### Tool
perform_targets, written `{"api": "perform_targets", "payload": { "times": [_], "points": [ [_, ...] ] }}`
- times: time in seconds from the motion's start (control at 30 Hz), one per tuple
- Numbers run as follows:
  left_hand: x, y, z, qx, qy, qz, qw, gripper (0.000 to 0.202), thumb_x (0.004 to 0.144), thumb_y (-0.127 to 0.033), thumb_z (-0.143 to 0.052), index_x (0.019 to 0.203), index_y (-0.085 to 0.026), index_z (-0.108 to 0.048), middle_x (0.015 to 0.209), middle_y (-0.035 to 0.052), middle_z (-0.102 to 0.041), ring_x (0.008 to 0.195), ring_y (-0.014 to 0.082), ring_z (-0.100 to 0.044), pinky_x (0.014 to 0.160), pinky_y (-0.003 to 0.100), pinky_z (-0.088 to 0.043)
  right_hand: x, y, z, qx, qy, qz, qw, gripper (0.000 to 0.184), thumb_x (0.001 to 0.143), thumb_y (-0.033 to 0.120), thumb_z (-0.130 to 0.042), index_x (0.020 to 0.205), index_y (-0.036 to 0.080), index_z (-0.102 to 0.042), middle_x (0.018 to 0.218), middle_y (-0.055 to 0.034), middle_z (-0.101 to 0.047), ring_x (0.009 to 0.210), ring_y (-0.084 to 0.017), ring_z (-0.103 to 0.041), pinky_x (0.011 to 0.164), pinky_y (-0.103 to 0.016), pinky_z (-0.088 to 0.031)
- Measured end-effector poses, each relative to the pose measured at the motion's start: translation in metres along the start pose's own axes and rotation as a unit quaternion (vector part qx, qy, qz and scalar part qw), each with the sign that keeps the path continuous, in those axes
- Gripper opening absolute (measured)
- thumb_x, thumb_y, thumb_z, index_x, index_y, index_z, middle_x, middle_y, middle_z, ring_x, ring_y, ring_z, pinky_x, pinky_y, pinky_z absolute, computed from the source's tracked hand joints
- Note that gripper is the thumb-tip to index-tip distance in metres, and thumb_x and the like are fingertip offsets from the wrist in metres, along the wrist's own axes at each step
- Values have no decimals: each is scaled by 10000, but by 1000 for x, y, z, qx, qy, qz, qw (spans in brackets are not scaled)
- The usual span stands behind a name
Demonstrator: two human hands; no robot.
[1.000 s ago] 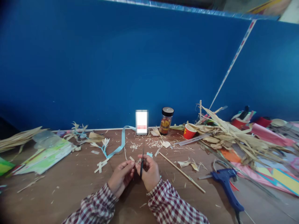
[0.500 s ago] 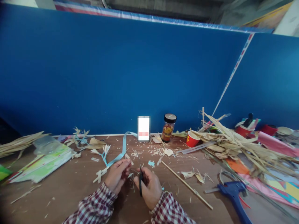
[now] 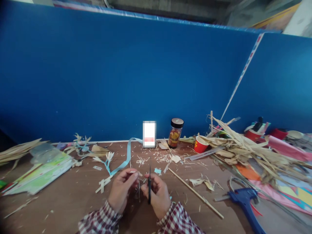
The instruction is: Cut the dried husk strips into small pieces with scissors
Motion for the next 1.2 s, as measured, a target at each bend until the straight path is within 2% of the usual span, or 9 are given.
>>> {"api": "perform_targets", "payload": {
  "times": [0.07, 0.13, 0.2, 0.27, 0.53, 0.63, 0.73, 0.9, 1.2],
  "points": [
    [-6, -8, 2, 133, 12, -144, 981, 111, 656, -254, -629, 738, -187, -663, 718, 38, -584, 612, 130, -531, 565, 229, -438, 0, 4, 2, 29, -7, -3, 1000, 376, 650, 350, -695, 945, 161, -558, 617, 24, -544, 515, -89, -486, 501, -210, -417],
    [-13, -14, 2, 231, 43, -264, 936, 135, 685, -206, -597, 777, -222, -695, 742, 53, -578, 648, 143, -530, 596, 236, -431, 0, 6, 3, 53, -12, -8, 998, 376, 648, 354, -697, 945, 164, -565, 625, 17, -562, 514, -91, -499, 483, -204, -418],
    [-17, -15, 2, 273, 78, -321, 903, 197, 703, -175, -571, 824, -257, -703, 747, 64, -589, 677, 157, -539, 613, 240, -430, -1, 7, 4, 76, -11, -9, 997, 363, 647, 341, -702, 942, 171, -575, 634, 15, -576, 525, -91, -509, 484, -198, -421],
    [-18, -13, 3, 287, 106, -328, 894, 235, 710, -168, -562, 862, -284, -698, 757, 72, -610, 708, 169, -550, 637, 245, -432, -1, 7, 3, 93, -7, -6, 996, 350, 627, 312, -721, 922, 178, -588, 641, 21, -584, 540, -88, -518, 501, -194, -425],
    [-16, -4, 5, 302, 127, -292, 899, 235, 714, -193, -562, 873, -303, -695, 842, 78, -650, 799, 193, -563, 728, 259, -411, 1, -1, 2, 108, 21, -16, 994, 418, 548, 227, -766, 914, 183, -569, 706, 16, -615, 621, -117, -560, 581, -225, -438],
    [-15, -7, 0, 284, 98, -271, 915, 224, 714, -212, -562, 892, -270, -684, 851, 75, -633, 772, 184, -563, 715, 251, -422, 2, -1, 3, 60, 10, 4, 998, 423, 577, 184, -735, 953, 180, -540, 688, 25, -594, 593, -108, -540, 548, -213, -419],
    [-11, -5, -3, 226, 42, -180, 956, 212, 705, -267, -578, 898, -217, -651, 781, 57, -627, 617, 146, -554, 602, 230, -440, 1, 3, 3, -22, -4, 43, 999, 443, 639, 134, -662, 1041, 186, -483, 687, 23, -588, 585, -107, -527, 531, -207, -404],
    [-9, 16, -11, 79, 105, 38, 991, 269, 718, -405, -538, 637, -154, -592, 421, -42, -455, 347, 67, -374, 352, 171, -315, -1, 6, 4, -110, -29, 78, 990, 534, 663, 120, -618, 1140, 196, -389, 674, 21, -582, 559, -113, -520, 506, -209, -404],
    [-8, 24, -11, -18, 72, 106, 992, 250, 585, -337, -683, 697, -123, -618, 483, -43, -508, 355, 24, -330, 337, 142, -264, 0, -3, 6, -123, -32, 77, 989, 546, 673, 200, -641, 1161, 205, -396, 587, 42, -535, 529, -122, -516, 493, -214, -428]
  ]
}}
Point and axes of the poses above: each hand's wrist, its own x-axis towards the middle knuckle, its own z-axis out of the back of the hand, y = z × x, the point moved 3 cm from there along x, towards the middle knuckle
